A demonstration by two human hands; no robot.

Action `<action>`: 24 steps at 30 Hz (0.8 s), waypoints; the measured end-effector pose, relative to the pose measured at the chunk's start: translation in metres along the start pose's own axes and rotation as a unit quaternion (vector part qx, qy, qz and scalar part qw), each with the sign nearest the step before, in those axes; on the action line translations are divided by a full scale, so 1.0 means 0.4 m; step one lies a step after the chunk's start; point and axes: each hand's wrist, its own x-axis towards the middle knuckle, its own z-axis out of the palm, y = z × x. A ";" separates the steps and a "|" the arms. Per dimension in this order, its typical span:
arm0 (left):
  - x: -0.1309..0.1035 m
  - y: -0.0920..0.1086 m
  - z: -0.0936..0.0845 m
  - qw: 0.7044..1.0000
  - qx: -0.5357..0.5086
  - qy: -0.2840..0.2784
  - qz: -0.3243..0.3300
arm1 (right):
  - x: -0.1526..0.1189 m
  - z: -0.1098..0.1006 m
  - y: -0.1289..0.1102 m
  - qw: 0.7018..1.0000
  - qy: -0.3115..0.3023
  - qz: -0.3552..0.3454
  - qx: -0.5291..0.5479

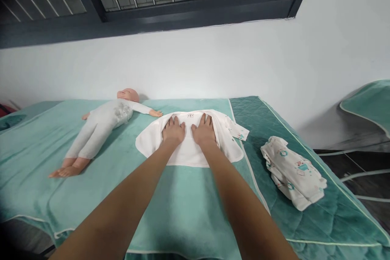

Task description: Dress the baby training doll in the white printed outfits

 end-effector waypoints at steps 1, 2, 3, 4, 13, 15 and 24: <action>-0.002 0.000 0.001 1.000 0.001 0.011 0.002 | -0.002 0.002 0.001 1.000 0.019 -0.012 -0.001; -0.004 0.000 0.002 1.000 0.001 0.025 0.003 | -0.003 0.004 0.002 0.999 0.034 -0.023 -0.003; -0.006 0.000 0.003 0.999 0.001 0.039 0.004 | -0.003 0.005 0.002 0.999 0.043 -0.030 -0.006; -0.008 0.000 0.003 0.999 0.000 0.049 0.005 | -0.003 0.005 0.003 0.998 0.044 -0.034 -0.009; -0.001 0.003 0.002 1.000 0.002 0.007 -0.005 | 0.017 -0.003 0.010 0.999 -0.027 -0.027 -0.031; 0.000 0.003 0.002 1.000 0.003 0.006 -0.006 | 0.018 -0.003 0.012 0.999 -0.026 -0.031 -0.033; 0.003 0.002 0.008 1.000 0.008 0.014 -0.006 | -0.013 -0.005 0.020 0.995 0.030 -0.085 -0.049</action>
